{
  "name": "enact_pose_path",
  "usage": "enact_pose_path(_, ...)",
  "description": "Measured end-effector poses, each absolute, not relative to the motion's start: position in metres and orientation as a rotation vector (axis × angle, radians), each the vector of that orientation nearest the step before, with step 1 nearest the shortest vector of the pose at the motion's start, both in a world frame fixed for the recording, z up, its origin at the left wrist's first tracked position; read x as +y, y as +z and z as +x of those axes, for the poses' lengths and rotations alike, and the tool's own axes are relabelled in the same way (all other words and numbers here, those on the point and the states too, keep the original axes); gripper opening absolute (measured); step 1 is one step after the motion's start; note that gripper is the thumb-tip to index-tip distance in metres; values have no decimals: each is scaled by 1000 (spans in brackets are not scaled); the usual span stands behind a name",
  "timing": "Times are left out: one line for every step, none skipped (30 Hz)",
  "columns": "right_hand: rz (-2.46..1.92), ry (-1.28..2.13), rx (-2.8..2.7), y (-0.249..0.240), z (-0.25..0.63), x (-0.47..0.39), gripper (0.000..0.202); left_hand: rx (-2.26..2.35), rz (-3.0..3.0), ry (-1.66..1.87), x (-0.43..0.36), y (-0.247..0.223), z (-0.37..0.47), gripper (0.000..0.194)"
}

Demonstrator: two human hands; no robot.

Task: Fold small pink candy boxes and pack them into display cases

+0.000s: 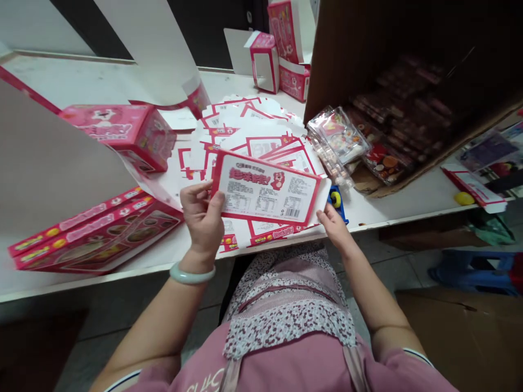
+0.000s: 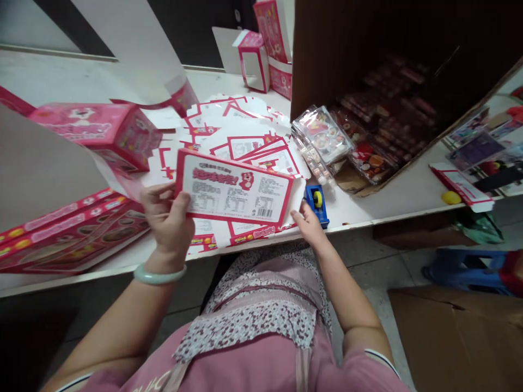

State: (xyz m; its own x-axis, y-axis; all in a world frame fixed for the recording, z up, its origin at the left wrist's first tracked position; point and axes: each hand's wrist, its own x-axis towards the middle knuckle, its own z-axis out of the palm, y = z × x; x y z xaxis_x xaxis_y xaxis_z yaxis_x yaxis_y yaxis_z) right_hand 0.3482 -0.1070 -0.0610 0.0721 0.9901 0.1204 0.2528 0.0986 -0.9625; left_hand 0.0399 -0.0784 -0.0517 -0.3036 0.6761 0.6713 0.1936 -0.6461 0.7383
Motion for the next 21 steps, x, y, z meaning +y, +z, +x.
enact_pose_path(-1318,985,-1303,-58,353,-107,64,1087,1525,1994,-81,-61,40,31)
enact_pose_path(-1289,990,-1244,-50,357,-104,59,1072,1511,1966,-84,-67,41,38)
enact_pose_path(-1263,951,-1214,-38,360,-98,53,1060,1555,1954,-86,-70,45,47)
enact_pose_path(-1242,885,-1223,-22,361,-90,48,1044,1648,1948,-86,-69,50,59)
enact_pose_path(-1221,829,-1280,-5,359,-81,41,1013,1777,1926,-86,-65,56,69)
enact_pose_path(-1201,795,-1377,12,356,-71,37,964,1920,1876,-85,-59,62,76)
enact_pose_path(-1180,792,-1499,28,351,-61,34,907,2049,1789,-83,-52,69,78)
enact_pose_path(-1159,812,-1625,41,344,-54,34,853,2145,1685,-81,-45,75,75)
enact_pose_path(-1132,848,-1731,50,337,-48,35,823,2199,1596,-80,-40,79,69)
enact_pose_path(-1101,900,-1800,55,331,-45,38,834,2213,1559,-80,-38,81,62)
enact_pose_path(-1072,962,-1829,55,326,-45,39,888,2199,1580,-81,-37,81,56)
enact_pose_path(-1052,1031,-1820,52,323,-46,39,967,2172,1635,-82,-38,80,51)
enact_pose_path(-1042,1102,-1772,46,320,-49,37,1050,2149,1684,-85,-40,77,47)
enact_pose_path(-1044,1177,-1696,38,319,-52,35,1114,2136,1723,-89,-42,74,42)
enact_pose_path(-1056,1254,-1604,29,319,-56,34,1150,2129,1757,-93,-43,70,35)
enact_pose_path(-1073,1338,-1509,21,318,-59,35,1148,2129,1788,-97,-44,68,28)
enact_pose_path(-1088,1426,-1416,14,317,-62,35,1124,2129,1798,-100,-43,67,21)
enact_pose_path(-1096,1511,-1339,10,315,-64,34,1088,2117,1800,-103,-41,67,17)
enact_pose_path(-1099,1585,-1293,7,313,-66,31,1055,2084,1804,-106,-39,68,17)
enact_pose_path(-1097,1626,-1286,6,310,-68,27,1034,2032,1810,-107,-36,69,18)
enact_pose_path(-1092,1603,-1313,8,309,-70,23,1023,1973,1807,-108,-34,70,22)
